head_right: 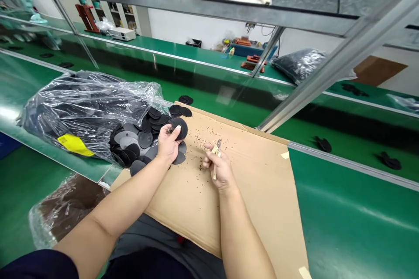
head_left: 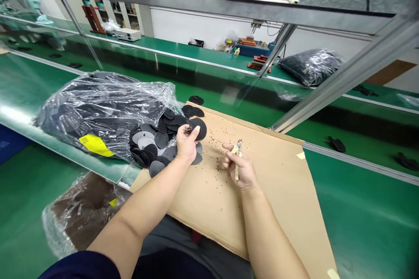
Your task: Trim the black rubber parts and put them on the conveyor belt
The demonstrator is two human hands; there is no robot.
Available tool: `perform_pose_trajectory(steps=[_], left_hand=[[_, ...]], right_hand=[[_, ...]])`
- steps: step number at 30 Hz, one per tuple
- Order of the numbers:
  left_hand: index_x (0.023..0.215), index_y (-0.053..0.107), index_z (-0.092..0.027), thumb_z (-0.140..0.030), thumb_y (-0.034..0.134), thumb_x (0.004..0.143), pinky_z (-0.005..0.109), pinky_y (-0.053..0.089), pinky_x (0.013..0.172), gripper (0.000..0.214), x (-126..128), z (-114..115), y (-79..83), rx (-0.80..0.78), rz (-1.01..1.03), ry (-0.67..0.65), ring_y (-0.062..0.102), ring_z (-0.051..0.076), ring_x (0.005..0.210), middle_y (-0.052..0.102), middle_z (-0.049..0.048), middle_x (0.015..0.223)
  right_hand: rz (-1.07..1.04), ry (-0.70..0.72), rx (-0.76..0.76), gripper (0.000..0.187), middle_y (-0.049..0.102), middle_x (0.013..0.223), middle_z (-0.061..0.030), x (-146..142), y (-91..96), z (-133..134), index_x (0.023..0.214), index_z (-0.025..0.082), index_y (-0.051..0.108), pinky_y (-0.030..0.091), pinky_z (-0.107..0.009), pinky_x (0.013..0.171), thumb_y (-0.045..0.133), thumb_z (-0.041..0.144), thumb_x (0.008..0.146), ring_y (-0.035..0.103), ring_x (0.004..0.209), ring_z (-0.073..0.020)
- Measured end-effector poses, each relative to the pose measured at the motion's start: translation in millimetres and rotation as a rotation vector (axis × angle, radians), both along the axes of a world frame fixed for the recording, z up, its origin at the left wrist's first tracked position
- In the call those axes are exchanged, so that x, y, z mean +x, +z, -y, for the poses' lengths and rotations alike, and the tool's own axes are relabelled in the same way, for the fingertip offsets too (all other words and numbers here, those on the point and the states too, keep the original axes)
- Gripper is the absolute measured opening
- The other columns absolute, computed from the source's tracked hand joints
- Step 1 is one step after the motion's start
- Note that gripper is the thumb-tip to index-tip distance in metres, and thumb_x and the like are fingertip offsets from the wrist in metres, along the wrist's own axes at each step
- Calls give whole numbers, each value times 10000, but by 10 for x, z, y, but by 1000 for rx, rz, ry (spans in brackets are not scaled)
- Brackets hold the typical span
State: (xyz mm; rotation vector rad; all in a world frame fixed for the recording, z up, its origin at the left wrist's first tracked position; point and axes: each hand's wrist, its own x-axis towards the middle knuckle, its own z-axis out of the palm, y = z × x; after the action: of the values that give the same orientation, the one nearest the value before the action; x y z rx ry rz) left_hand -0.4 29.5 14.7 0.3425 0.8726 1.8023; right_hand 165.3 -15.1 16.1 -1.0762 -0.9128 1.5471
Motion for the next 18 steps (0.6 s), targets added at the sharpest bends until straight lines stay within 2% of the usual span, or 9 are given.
perform_pose_trajectory(steps=[2,4,6,8,10,12,18], left_hand=[[945,542,-200,-303,833,542,212,435,568,508,-41,-29,-1,-8,-9,81,598,109,679,623,-8,827],[894,571,-178,-318,819,558,220,446,599,440,-83,-61,-20,-8,5,121,596,110,700,623,1,825],[811,574,-162,-324,807,568,225,450,626,374,-120,-86,-44,-7,34,123,584,103,688,612,-6,768],[769,562,-160,-315,798,575,222,446,629,342,-148,-94,-56,-21,55,103,571,94,659,597,-18,717],[756,549,-163,-311,781,593,221,443,612,320,-169,-84,-49,-51,75,72,561,91,632,588,-24,691],[750,537,-166,-314,751,624,220,436,578,290,-181,-65,-32,-74,107,24,555,96,608,582,-23,673],[673,480,-172,-332,690,702,181,307,426,266,-176,-54,-36,-82,70,-26,460,63,470,487,-46,563]], right_hand=[[307,-41,89,302,503,558,50,-89,-33,-7,948,197,628,424,-300,531,701,339,691,473,500,-134],[651,-15,250,258,606,695,3,-220,-60,-10,937,208,635,463,-337,642,671,338,717,552,638,-170],[939,104,434,241,664,939,-44,-372,-78,-9,975,223,637,456,-384,808,636,306,749,591,868,-218],[1116,240,573,292,646,1102,-68,-507,-93,-4,1052,222,621,412,-407,915,626,270,764,568,1012,-240],[1196,312,647,356,632,1154,-83,-589,-109,0,1118,210,593,389,-404,951,636,258,768,555,1054,-242],[1224,320,674,351,642,1133,-80,-609,-121,5,1120,209,590,391,-391,944,637,250,774,561,1039,-235],[1129,297,801,278,666,1045,-59,-554,-125,48,1065,220,606,411,-357,894,596,203,787,576,967,-215]])
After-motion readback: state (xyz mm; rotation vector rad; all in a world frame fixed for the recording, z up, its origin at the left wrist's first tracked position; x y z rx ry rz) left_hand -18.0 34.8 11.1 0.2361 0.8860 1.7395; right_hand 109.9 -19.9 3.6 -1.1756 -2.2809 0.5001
